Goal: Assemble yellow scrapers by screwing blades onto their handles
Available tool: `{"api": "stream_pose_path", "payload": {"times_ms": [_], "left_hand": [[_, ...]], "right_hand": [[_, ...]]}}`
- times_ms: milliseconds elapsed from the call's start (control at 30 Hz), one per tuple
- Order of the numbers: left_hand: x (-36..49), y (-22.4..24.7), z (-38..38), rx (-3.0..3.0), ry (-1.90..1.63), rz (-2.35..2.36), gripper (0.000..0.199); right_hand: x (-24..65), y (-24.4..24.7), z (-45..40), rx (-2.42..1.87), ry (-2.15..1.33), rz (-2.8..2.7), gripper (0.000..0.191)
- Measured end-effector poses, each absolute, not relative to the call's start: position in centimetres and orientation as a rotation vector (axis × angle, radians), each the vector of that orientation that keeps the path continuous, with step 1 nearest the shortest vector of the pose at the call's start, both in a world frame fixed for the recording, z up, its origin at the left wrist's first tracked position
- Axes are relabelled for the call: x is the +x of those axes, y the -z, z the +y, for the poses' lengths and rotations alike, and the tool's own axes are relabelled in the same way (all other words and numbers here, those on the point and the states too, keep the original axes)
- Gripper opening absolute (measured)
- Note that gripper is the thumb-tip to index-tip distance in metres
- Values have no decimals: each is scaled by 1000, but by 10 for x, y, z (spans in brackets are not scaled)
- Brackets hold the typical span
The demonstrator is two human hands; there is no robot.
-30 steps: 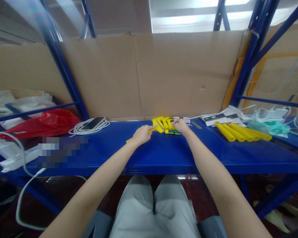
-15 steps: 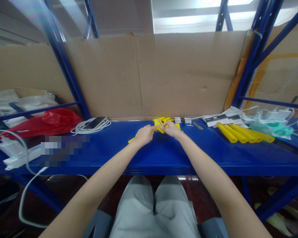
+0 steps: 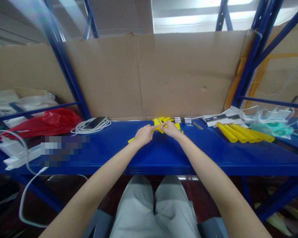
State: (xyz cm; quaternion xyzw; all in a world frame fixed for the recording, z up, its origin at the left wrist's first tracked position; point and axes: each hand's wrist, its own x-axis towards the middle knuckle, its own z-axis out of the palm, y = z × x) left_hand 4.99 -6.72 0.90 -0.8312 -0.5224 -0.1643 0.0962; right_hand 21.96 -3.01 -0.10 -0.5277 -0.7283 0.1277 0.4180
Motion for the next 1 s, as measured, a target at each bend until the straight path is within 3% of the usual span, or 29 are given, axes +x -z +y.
{"api": "stream_pose_path", "payload": {"times_ms": [133, 533, 800, 1000], "left_hand": [[51, -10, -68, -2456, 486, -1564, 56], [47, -15, -66, -2422, 591, -1699, 54], [43, -14, -67, -2598, 373, -1467, 71], [42, -14, -64, -2614, 377, -1421, 60]], "right_hand": [[218, 4, -29, -1233, -366, -1747, 5], [208, -20, -54, -1310, -926, -1435, 21], [210, -22, -57, -1287, -861, -1430, 21], [211, -23, -58, -1309, -848, -1424, 22]]}}
